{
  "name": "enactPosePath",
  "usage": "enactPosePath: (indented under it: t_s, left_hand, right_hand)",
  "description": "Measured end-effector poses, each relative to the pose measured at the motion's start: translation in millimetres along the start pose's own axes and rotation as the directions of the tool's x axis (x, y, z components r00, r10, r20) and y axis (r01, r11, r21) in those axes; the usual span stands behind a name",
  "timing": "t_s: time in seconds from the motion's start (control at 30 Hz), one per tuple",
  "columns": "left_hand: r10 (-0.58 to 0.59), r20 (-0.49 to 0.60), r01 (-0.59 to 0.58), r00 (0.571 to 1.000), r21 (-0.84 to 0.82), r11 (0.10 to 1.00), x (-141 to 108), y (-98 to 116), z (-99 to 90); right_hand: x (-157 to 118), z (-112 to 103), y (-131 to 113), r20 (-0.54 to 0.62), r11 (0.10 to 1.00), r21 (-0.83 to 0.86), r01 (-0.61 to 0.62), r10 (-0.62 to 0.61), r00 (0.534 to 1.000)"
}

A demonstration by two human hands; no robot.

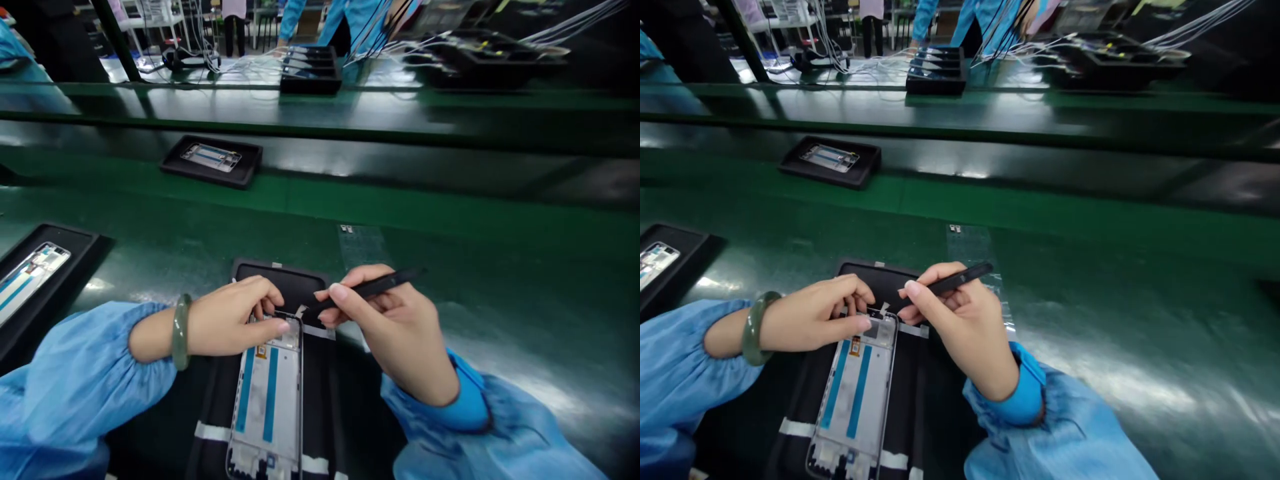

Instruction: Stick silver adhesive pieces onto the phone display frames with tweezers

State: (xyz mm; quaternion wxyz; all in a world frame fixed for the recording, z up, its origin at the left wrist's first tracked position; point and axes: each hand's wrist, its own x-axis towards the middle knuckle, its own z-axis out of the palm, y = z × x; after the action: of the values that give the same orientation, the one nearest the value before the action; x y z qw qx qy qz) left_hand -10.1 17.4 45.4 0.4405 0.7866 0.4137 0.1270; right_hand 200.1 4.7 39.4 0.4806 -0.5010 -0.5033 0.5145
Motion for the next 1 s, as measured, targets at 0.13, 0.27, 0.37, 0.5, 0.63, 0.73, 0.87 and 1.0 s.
enactPosePath:
  t_s: [0.13, 0.27, 0.37, 0.5, 0.63, 0.73, 0.87, 1.0]
  left_hand:
    - [0.245, -0.02, -0.232, 0.969, 0.252, 0.94, -27, -28, -1.3]
    - [0.341, -0.042, -0.311, 0.939, 0.32, 0.895, -37, -46, 9.2]
    - [0.351, -0.044, -0.317, 0.935, 0.333, 0.888, -36, -47, 14.3]
    - [0.348, -0.043, -0.317, 0.936, 0.324, 0.891, -35, -45, 13.7]
    - [0.361, -0.047, -0.326, 0.931, 0.331, 0.885, -35, -44, 13.6]
    - [0.356, -0.089, -0.305, 0.93, 0.352, 0.885, -33, -40, 16.8]
    - [0.277, -0.186, -0.17, 0.943, 0.445, 0.879, -23, -27, 22.1]
    - [0.232, -0.194, -0.061, 0.953, 0.627, 0.777, -8, -12, 26.7]
  right_hand:
    - [-5, 13, 17, 0.003, 0.996, 0.031, -0.088, 0.088, 0.996]
    - [-7, 24, 25, 0.008, 0.997, -0.028, -0.068, 0.068, 0.998]
    - [-6, 26, 27, 0.036, 0.996, -0.083, -0.04, 0.043, 0.998]
    - [-6, 26, 28, 0.069, 0.986, -0.163, -0.021, 0.032, 0.997]
    - [-6, 27, 26, 0.052, 0.985, -0.173, -0.025, 0.034, 0.998]
    - [-5, 28, 23, -0.025, 0.991, -0.122, -0.048, 0.045, 0.999]
    - [-3, 29, 23, -0.128, 0.998, -0.049, -0.044, 0.038, 0.991]
    - [-3, 28, 27, -0.18, 0.999, -0.001, -0.036, 0.035, 0.983]
